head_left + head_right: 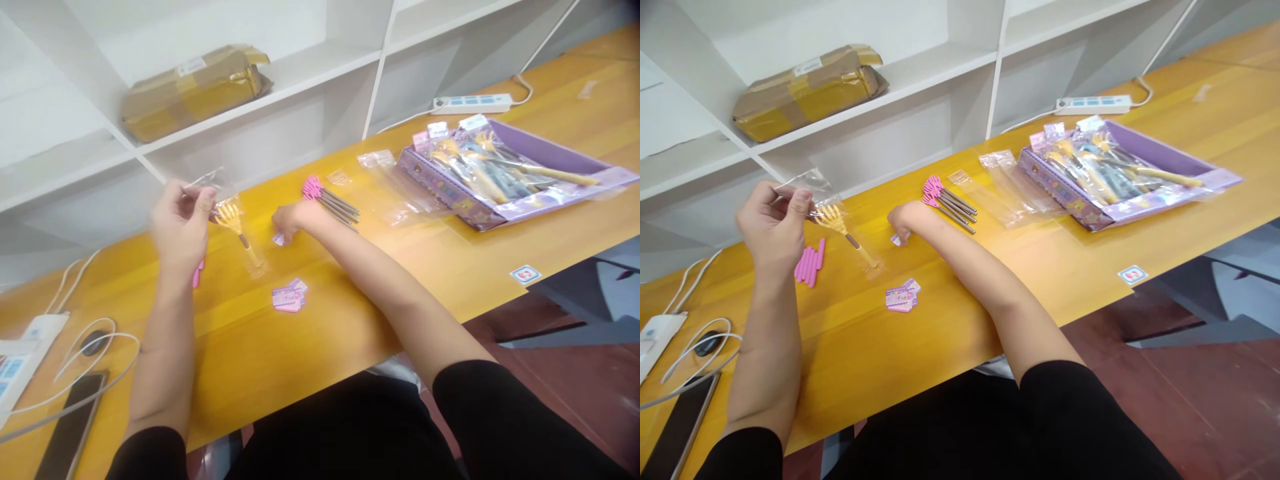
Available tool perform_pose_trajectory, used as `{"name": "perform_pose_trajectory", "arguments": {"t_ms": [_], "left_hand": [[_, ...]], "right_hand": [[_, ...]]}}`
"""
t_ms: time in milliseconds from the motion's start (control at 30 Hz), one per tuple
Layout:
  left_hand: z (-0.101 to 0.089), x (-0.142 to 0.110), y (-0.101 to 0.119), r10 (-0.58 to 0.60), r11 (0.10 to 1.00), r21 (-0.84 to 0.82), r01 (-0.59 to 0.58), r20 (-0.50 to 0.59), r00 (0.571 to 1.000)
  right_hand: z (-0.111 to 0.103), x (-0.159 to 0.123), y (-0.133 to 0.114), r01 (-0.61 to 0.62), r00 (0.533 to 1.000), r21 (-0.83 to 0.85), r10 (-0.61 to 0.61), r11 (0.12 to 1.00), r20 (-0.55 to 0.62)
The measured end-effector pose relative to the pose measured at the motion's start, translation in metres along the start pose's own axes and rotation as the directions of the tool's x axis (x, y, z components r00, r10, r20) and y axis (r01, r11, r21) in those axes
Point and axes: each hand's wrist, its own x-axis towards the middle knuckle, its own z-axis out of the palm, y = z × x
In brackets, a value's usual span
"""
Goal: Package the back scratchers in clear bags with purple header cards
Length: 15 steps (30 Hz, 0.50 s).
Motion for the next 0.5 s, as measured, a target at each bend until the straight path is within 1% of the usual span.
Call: {"name": "perform_pose_trajectory", "arguments": {"t_ms": [133, 233, 333, 500], "left_hand": [[-0.001, 0.000, 0.004, 0.016, 1.000, -0.008, -0.016, 0.000, 1.000], [-0.001, 0.000, 0.008, 0.000, 1.000, -0.003, 0.000, 0.003, 1.000], [0.000, 0.000, 0.009, -0.012, 1.000, 0.022, 0.012, 0.005, 1.000], [0.003, 0.001, 0.006, -0.002, 0.999, 0.042, 0.004, -0.048, 0.999]], "right_hand": [[-0.003, -0.002, -0.009, -0.023, 1.000, -0.032, 0.023, 0.999, 0.018], [-0.003, 0.000, -0.012, -0.056, 0.997, -0.055, 0.059, 0.997, 0.047], [-0.004, 0.002, -0.011, -0.070, 0.995, -0.052, 0.073, 0.996, 0.066], [0.000, 0.013, -0.003, -0.053, 0.998, 0.021, 0.053, 0.998, 0.036]]}}
